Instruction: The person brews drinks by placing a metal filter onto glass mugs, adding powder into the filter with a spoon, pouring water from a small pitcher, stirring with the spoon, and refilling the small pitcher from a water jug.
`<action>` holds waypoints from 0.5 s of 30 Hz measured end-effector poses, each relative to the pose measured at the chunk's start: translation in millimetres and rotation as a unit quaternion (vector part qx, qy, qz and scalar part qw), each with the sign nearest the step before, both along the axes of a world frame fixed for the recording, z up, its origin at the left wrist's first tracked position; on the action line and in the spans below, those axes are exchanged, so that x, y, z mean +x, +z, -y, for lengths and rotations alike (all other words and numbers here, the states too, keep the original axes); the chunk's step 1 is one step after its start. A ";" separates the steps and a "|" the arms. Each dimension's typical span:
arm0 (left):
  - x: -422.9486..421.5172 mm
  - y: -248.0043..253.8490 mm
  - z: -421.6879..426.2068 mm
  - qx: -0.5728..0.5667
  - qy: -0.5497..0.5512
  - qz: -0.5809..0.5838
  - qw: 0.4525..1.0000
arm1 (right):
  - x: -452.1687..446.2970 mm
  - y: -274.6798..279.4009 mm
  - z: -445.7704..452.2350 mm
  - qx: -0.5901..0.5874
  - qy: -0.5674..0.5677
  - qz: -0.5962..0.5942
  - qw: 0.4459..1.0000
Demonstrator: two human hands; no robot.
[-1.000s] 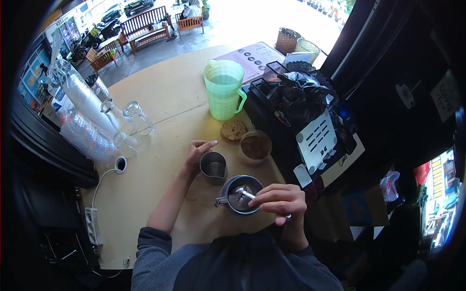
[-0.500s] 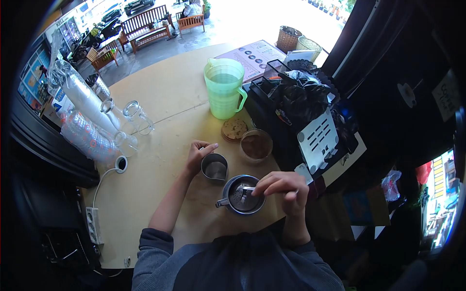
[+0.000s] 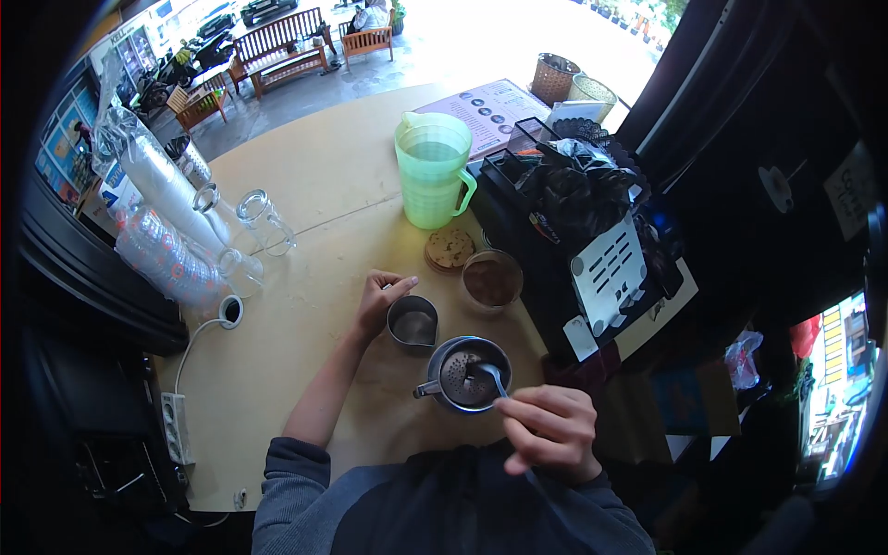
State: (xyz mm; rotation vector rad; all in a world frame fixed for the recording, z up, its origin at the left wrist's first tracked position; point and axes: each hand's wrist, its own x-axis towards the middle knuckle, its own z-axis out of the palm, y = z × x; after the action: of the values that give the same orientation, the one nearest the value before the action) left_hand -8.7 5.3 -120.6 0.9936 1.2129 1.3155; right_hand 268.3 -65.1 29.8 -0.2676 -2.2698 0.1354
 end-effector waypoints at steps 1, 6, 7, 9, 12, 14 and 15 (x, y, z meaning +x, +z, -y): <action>-1.2 -1.8 0.4 0.000 0.001 0.001 1.000 | 4.9 -4.9 3.4 -0.018 0.012 -0.037 0.999; -2.0 -10.5 -2.0 0.010 0.000 0.019 1.000 | -2.8 -5.3 5.2 -0.022 -0.015 -0.096 0.995; -2.0 -10.4 -1.7 0.010 -0.001 0.019 1.000 | -6.4 -5.2 3.1 -0.016 -0.033 -0.070 0.997; -1.0 -8.8 -1.3 0.001 0.004 0.022 1.000 | -4.9 -7.4 3.6 -0.025 -0.025 -0.046 0.998; 1.8 -4.2 0.5 0.005 0.019 0.017 1.000 | -1.6 -10.7 3.7 -0.027 -0.001 -0.034 0.999; 0.9 -10.0 -0.9 0.008 0.021 0.022 1.000 | -1.6 -7.0 2.3 -0.007 0.054 -0.039 0.998; 1.5 -11.6 -1.3 0.011 0.025 0.025 0.999 | -6.1 -3.6 1.0 0.016 0.064 -0.025 0.998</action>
State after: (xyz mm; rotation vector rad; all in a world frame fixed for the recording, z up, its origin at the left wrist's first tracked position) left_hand -7.2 6.7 -132.2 0.9454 1.1938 1.3865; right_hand 262.1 -66.1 26.2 -0.1003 -2.2374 0.1702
